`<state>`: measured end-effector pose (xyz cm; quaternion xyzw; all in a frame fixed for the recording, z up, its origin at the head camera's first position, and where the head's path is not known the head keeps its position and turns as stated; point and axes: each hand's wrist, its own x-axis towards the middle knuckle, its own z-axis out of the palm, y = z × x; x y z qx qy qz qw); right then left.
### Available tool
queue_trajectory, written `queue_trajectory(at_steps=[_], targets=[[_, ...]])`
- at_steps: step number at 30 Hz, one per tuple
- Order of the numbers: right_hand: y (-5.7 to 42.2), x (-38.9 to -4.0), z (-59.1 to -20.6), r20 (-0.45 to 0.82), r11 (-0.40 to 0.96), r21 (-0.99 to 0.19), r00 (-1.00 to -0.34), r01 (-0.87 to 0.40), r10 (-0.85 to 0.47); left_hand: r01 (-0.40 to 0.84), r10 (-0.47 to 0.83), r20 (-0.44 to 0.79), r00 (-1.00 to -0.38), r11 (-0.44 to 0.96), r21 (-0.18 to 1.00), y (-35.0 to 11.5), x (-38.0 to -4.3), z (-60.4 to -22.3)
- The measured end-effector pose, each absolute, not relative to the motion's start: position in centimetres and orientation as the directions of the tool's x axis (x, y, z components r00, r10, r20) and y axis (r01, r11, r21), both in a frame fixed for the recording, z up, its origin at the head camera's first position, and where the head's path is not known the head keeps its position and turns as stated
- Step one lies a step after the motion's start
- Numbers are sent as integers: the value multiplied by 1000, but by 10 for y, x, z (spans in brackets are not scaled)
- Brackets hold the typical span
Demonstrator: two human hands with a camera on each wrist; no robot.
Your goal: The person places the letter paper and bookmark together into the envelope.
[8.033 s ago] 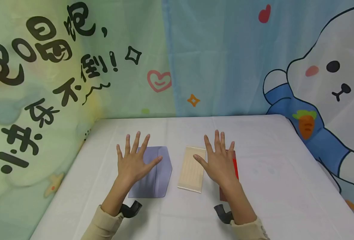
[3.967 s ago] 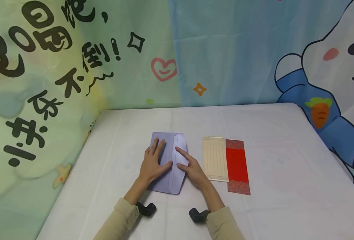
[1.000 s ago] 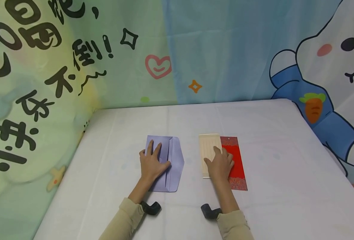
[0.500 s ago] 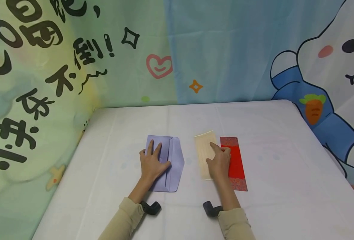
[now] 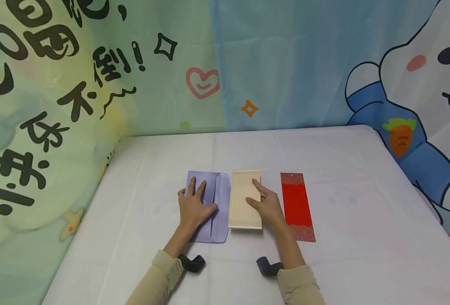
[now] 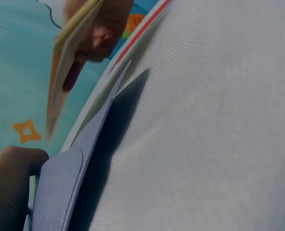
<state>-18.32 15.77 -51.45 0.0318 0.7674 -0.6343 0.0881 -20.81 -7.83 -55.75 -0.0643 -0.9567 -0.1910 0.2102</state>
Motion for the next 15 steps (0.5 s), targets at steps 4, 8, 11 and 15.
queue_trajectory(at_steps=[4, 8, 11, 15], targets=[[142, -182, -524, -112, 139, -986, -982, 91, -153, 198, 40, 419, -907, 919, 341, -79, -208, -556], [133, -181, -530, -37, 205, -979, -985, 2, -168, 193, 39, 410, -911, 920, 340, -78, -207, -556], [129, -182, -533, -42, 264, -964, -985, -3, -165, 185, 35, 401, -916, 921, 343, -78, -207, -556], [125, -183, -534, -39, 372, -928, -987, -23, -158, 176, 26, 387, -922, 918, 356, -77, -208, -555]])
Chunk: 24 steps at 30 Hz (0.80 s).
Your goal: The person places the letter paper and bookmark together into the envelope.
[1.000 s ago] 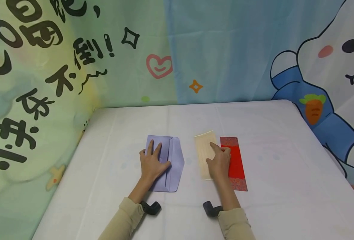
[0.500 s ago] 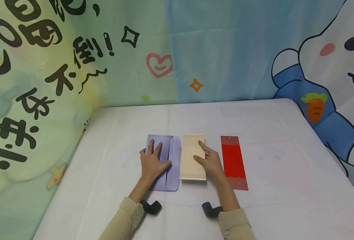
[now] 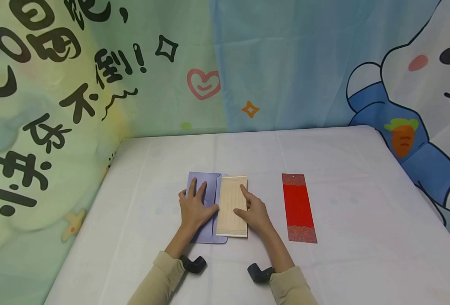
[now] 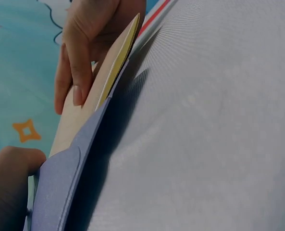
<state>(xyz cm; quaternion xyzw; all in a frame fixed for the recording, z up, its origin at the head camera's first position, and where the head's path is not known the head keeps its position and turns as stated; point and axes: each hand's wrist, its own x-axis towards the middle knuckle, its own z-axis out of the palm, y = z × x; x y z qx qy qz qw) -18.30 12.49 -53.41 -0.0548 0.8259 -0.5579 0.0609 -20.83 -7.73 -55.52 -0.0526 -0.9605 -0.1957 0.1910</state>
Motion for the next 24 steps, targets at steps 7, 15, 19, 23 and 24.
queue_trajectory(at_steps=[7, 15, 19, 23, 24], targets=[[118, -181, -535, 30, 470, -878, -990, -93, -138, 188, 26, 415, -909, 916, 355, -77, -208, -554], [110, -179, -539, 117, 562, -803, -977, -200, -181, 177, 22, 400, -916, 918, 354, -78, -206, -555], [110, -179, -540, 163, 707, -665, -970, -243, -180, 169, 23, 384, -923, 921, 351, -78, -207, -555], [109, -177, -538, 186, 805, -543, -969, -238, -161, 175, 25, 389, -921, 919, 354, -79, -209, -556], [109, -177, -537, 188, 818, -523, -969, -238, -161, 175, 26, 390, -920, 919, 352, -80, -209, -556]])
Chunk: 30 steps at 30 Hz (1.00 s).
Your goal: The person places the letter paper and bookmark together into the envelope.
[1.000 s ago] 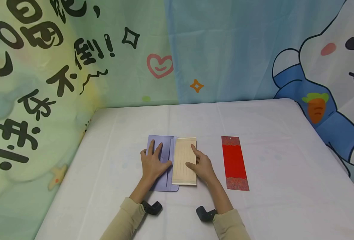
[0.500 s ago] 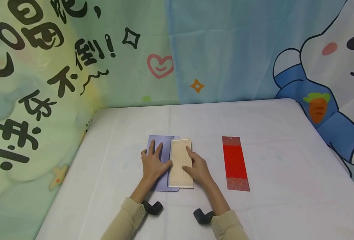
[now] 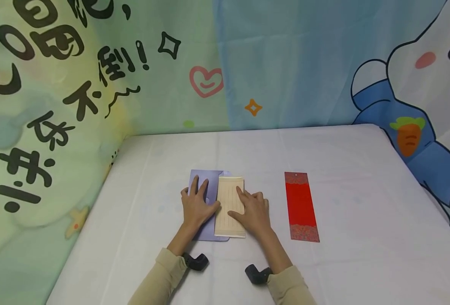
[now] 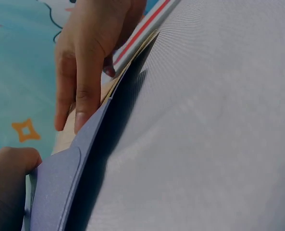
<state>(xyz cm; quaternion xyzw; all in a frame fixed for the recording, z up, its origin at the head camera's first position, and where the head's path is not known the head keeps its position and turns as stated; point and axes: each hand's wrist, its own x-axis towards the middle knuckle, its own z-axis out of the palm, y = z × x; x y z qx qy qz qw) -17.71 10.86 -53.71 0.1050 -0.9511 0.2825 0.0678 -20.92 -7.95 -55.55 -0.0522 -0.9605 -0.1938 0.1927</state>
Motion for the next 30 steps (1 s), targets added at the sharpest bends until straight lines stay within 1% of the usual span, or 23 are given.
queue_trajectory(at_steps=[4, 7, 12, 21, 30], targets=[[105, -179, -538, 149, 855, -457, -969, -246, -199, 172, 25, 394, -919, 924, 342, -79, -210, -555], [100, -179, -539, 101, 861, -437, -966, -259, -239, 168, 28, 383, -923, 926, 338, -79, -210, -554], [99, -180, -538, 82, 854, -428, -954, -296, -290, 167, 30, 377, -926, 927, 335, -78, -209, -554], [115, -186, -538, 50, 790, -474, -908, -389, -417, 179, 35, 389, -920, 923, 340, -79, -210, -554], [112, -192, -537, 38, 805, -430, -899, -409, -437, 171, 29, 385, -922, 925, 340, -79, -210, -555]])
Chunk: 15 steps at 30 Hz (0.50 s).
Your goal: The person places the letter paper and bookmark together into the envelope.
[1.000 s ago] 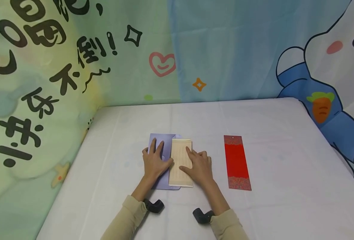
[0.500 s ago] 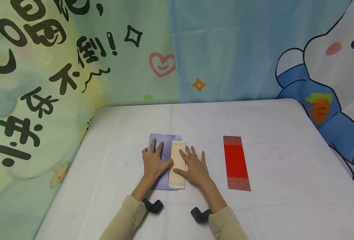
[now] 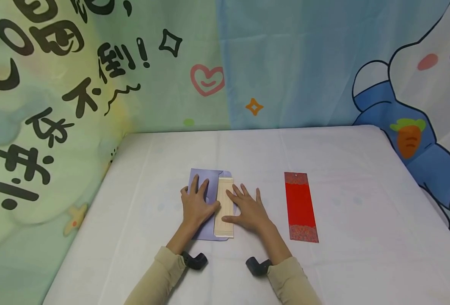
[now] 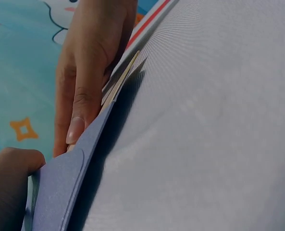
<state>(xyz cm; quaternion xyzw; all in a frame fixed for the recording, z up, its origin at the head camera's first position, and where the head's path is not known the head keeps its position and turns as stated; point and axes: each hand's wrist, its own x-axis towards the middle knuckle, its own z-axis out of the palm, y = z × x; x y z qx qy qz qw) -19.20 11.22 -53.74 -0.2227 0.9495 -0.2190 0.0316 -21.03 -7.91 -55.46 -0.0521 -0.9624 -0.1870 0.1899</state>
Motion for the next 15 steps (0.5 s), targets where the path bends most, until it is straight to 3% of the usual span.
queue_trajectory(at_steps=[7, 15], targets=[[107, -193, -532, 29, 824, -392, -900, -410, -434, 173, 34, 386, -922, 928, 331, -80, -212, -553], [115, -195, -532, -26, 798, -445, -885, -406, -464, 178, 36, 387, -921, 925, 336, -79, -210, -553]])
